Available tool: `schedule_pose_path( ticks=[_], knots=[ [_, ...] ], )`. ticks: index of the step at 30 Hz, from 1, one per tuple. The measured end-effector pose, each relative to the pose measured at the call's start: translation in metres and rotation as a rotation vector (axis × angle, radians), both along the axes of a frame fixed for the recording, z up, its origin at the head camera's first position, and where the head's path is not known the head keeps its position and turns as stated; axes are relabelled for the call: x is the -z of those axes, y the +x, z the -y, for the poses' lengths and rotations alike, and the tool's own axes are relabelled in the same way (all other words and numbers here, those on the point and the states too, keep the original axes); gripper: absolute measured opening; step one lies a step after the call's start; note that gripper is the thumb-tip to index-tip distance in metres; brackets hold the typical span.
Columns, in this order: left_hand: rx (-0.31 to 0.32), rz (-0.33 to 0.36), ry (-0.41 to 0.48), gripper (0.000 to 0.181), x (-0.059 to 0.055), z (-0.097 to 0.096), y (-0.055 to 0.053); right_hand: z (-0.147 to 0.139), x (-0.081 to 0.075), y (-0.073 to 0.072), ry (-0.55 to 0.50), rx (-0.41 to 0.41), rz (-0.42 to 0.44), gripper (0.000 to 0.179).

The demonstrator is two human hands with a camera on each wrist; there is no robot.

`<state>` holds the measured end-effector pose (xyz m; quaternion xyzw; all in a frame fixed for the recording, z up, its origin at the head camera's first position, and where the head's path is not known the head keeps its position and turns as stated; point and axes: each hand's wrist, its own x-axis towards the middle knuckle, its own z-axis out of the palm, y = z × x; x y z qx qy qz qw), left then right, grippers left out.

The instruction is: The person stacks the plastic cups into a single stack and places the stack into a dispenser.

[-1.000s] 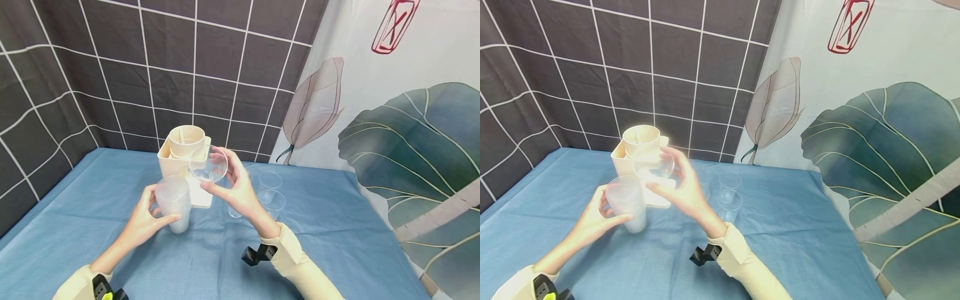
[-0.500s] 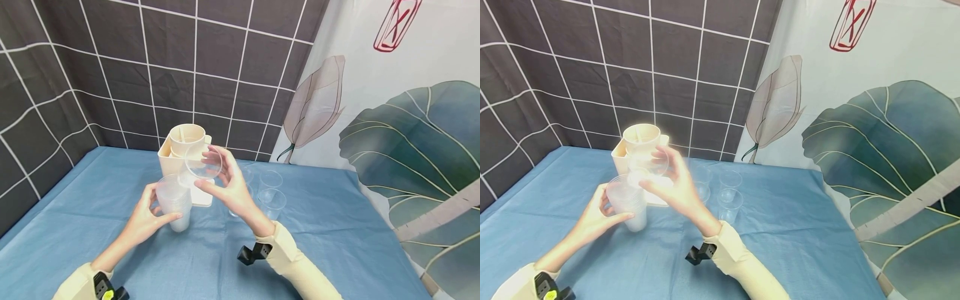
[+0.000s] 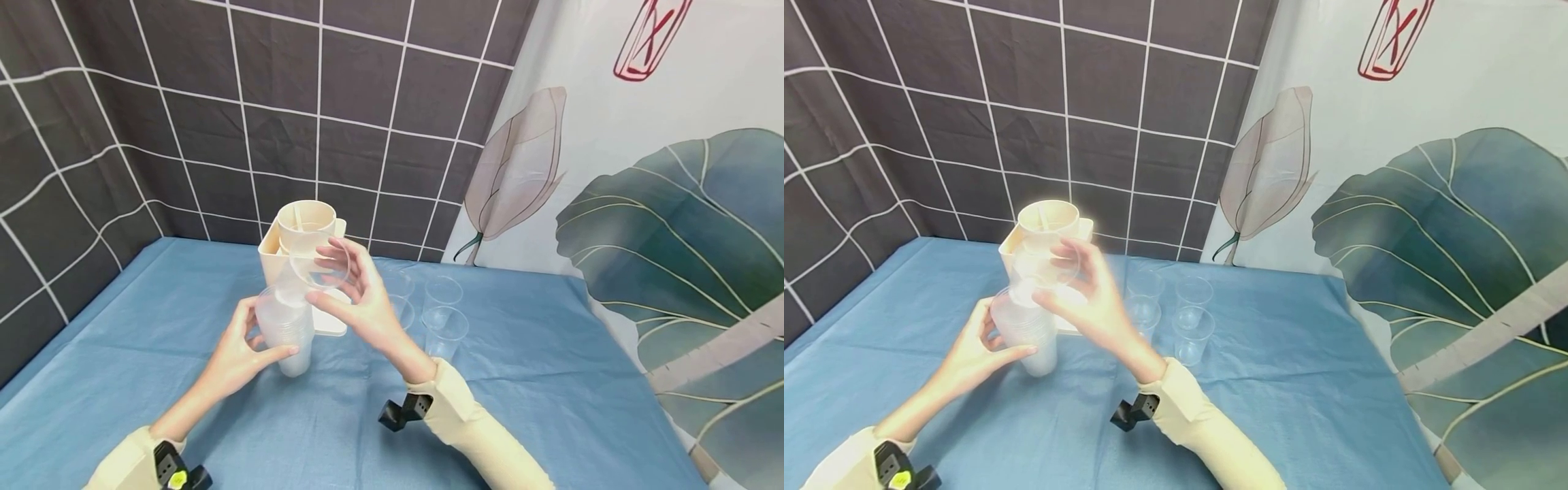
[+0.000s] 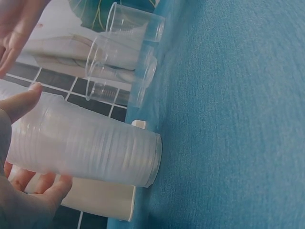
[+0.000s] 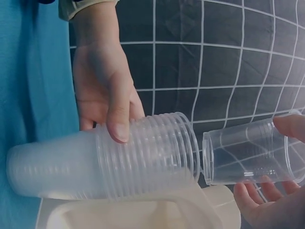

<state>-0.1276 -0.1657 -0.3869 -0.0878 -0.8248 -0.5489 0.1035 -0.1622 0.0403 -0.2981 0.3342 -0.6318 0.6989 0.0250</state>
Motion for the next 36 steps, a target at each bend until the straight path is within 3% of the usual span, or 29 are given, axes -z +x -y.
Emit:
schedule_pose_path(
  ticks=[36],
  knots=[
    [0.014,0.014,0.004,0.082,-0.001,0.000,0.000,0.016,0.016,-0.003,0.236,-0.005,0.029,0.065]
  ],
)
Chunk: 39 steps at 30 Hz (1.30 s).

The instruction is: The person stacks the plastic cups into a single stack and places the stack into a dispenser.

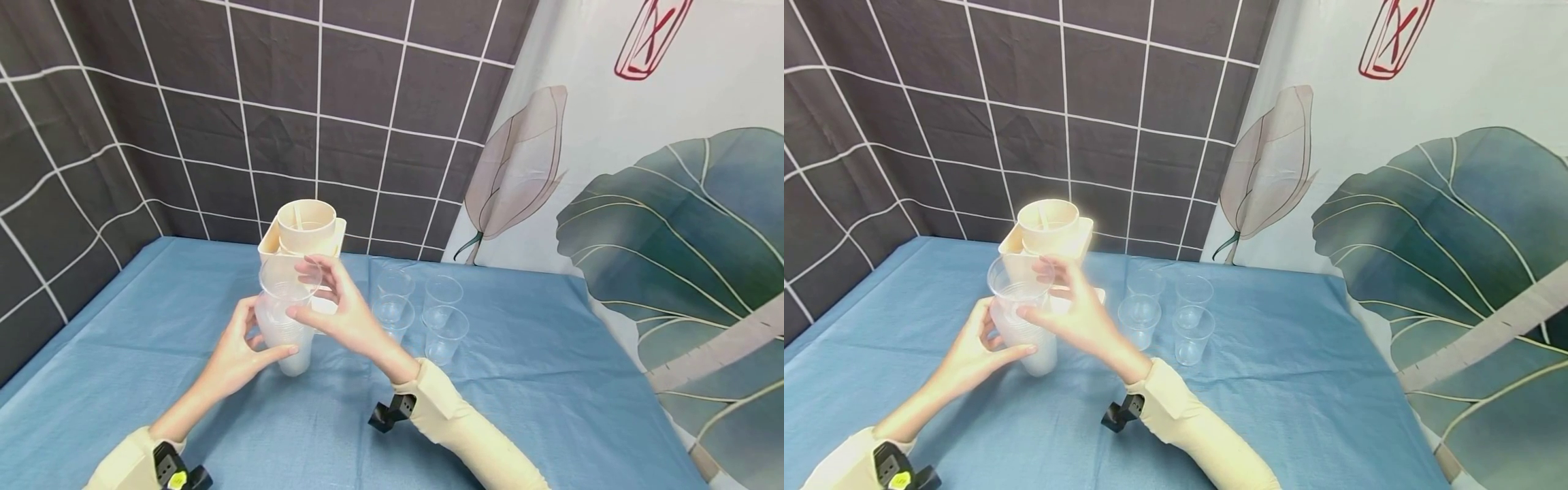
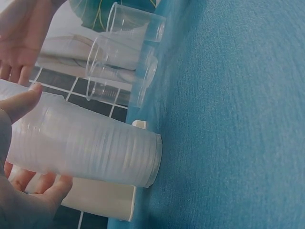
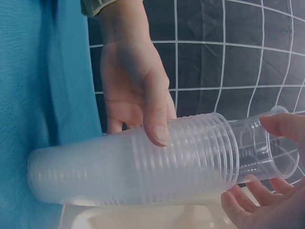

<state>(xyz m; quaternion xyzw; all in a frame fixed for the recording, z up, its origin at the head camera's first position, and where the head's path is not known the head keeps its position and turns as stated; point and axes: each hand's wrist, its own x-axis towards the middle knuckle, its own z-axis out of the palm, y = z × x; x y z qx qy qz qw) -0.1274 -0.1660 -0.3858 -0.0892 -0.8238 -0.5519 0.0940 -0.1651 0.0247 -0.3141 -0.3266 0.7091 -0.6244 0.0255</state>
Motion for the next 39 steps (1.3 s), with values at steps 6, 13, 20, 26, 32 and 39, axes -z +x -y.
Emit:
schedule_pose_path(
  ticks=[6,13,20,26,32,39],
  knots=[
    [0.001,-0.002,0.001,0.080,0.001,0.000,0.000,0.002,0.004,0.000,0.040,0.016,-0.018,0.065],
    [-0.001,0.011,0.001,0.081,0.000,0.000,0.001,0.004,0.008,-0.001,0.061,0.036,-0.040,0.064],
    [0.012,0.005,0.002,0.081,0.000,0.000,0.001,0.005,0.010,-0.001,0.064,0.031,-0.058,0.063],
    [0.015,0.001,0.006,0.081,0.000,0.000,0.001,0.005,0.011,-0.002,0.085,0.038,-0.054,0.063],
    [0.009,0.004,0.006,0.081,0.001,0.000,0.000,0.006,0.012,-0.001,0.101,0.041,-0.040,0.061],
    [0.020,0.012,0.019,0.081,0.001,0.001,0.000,0.006,0.015,-0.001,0.126,0.058,-0.031,0.061]
  ],
)
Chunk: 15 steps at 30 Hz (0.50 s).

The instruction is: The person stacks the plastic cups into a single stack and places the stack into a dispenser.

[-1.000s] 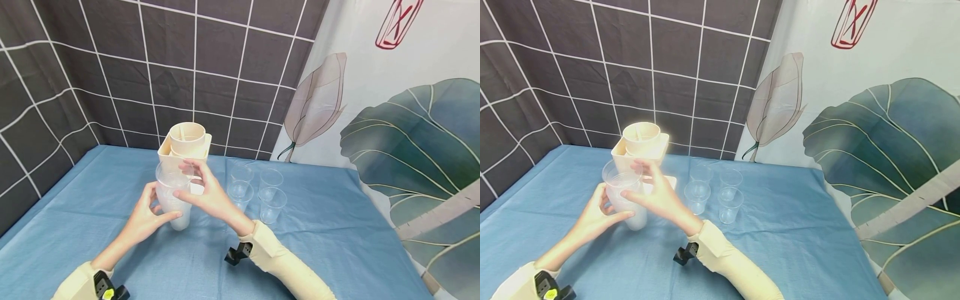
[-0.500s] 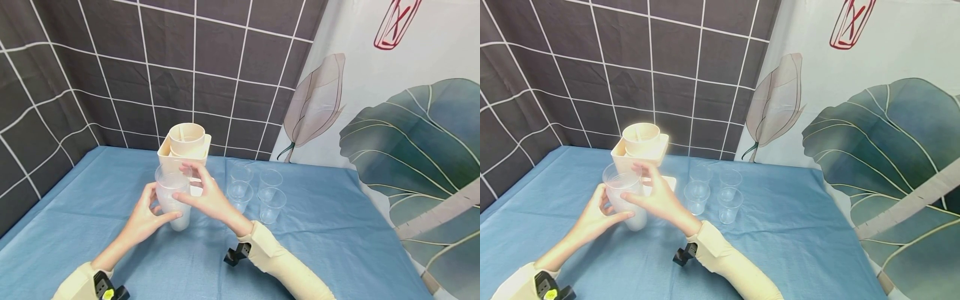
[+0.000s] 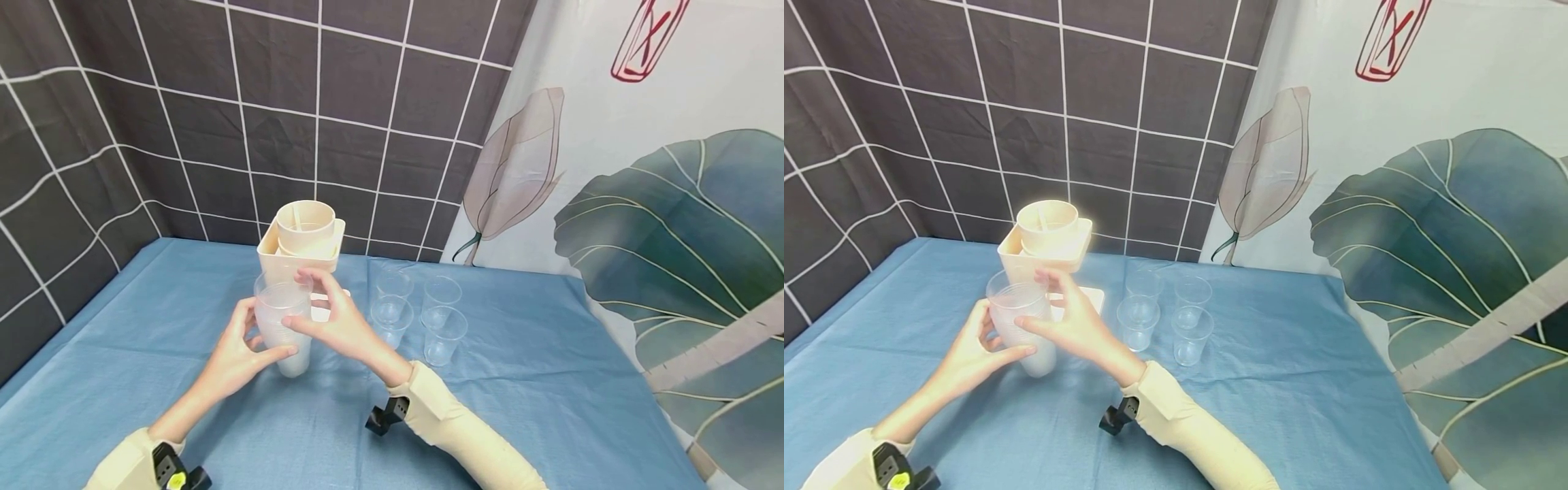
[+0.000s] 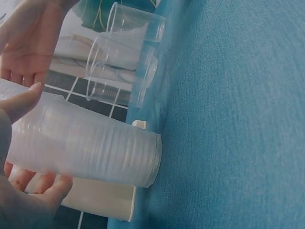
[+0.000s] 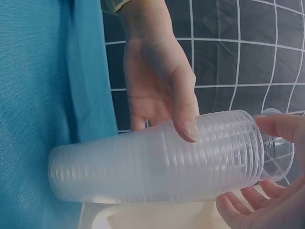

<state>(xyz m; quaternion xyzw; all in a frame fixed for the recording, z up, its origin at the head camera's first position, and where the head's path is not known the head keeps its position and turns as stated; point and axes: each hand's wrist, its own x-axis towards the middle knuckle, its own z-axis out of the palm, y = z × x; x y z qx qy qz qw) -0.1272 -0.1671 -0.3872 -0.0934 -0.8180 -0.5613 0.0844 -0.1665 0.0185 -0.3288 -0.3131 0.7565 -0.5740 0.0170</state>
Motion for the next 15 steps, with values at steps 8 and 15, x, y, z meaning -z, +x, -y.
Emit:
schedule_pose_path(
  ticks=[8,15],
  knots=[
    [0.005,0.008,0.003,0.081,-0.0015,-0.0004,0.0002,-0.0001,0.0013,-0.0004,-0.004,-0.002,0.013,0.062],
    [0.007,0.006,0.004,0.081,-0.0014,-0.0001,0.0005,-0.0009,0.0004,0.0007,-0.007,-0.019,0.021,0.064]
  ],
)
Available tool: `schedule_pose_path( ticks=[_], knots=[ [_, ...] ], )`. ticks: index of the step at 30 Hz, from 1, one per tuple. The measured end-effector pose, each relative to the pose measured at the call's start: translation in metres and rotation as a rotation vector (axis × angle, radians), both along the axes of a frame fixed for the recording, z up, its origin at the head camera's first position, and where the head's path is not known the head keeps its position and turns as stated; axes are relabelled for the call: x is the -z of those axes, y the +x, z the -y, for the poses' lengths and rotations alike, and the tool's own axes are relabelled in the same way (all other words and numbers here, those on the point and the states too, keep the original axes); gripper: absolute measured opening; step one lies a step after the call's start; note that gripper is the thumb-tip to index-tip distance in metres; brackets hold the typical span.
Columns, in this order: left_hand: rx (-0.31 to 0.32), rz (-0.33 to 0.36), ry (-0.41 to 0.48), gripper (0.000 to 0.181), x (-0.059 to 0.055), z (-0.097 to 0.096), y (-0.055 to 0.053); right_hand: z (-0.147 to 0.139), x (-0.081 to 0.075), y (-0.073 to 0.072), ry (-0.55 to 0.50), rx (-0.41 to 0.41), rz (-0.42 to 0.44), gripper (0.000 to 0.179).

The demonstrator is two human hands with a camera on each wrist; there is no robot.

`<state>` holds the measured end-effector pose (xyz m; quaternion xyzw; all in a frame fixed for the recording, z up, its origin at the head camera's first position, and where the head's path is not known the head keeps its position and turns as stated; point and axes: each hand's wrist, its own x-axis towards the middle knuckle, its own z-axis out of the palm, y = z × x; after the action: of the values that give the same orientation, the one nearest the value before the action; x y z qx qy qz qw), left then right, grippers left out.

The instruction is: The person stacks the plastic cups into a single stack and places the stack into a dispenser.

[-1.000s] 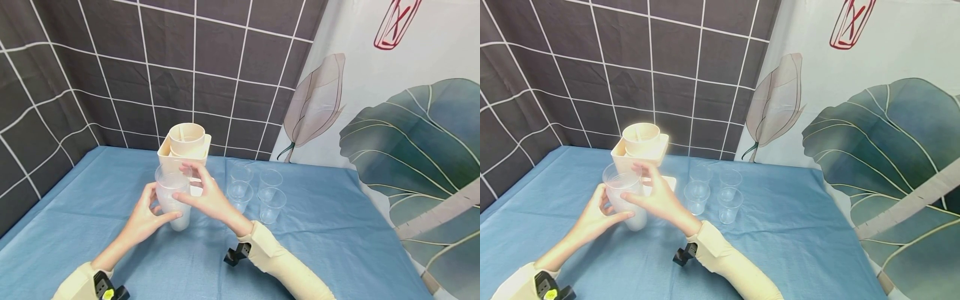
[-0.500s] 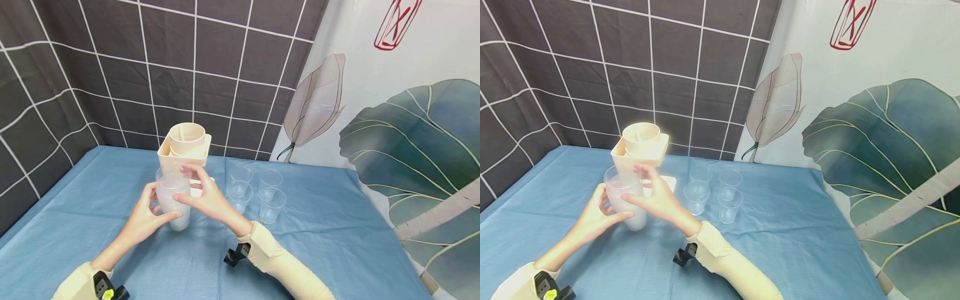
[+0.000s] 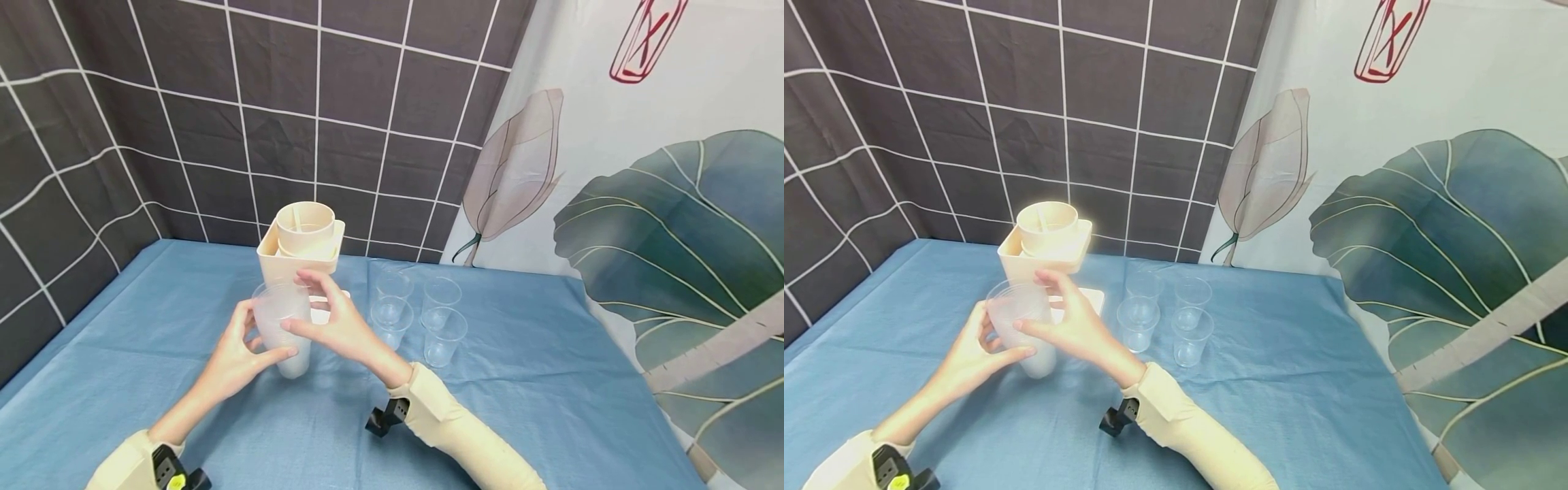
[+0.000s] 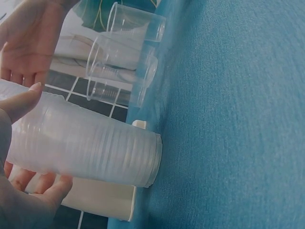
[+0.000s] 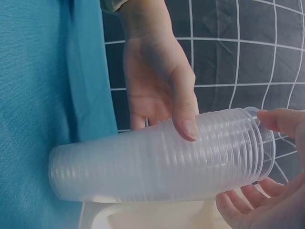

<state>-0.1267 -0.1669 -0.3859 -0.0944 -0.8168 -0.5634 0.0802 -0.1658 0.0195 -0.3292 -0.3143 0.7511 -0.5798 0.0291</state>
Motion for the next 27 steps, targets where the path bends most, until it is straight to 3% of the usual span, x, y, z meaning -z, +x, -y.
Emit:
schedule_pose_path(
  ticks=[27],
  knots=[
    [-0.013,0.000,0.006,0.081,0.0016,-0.0003,0.0010,-0.0004,0.0048,-0.0012,0.037,0.002,0.070,0.059]
  ],
)
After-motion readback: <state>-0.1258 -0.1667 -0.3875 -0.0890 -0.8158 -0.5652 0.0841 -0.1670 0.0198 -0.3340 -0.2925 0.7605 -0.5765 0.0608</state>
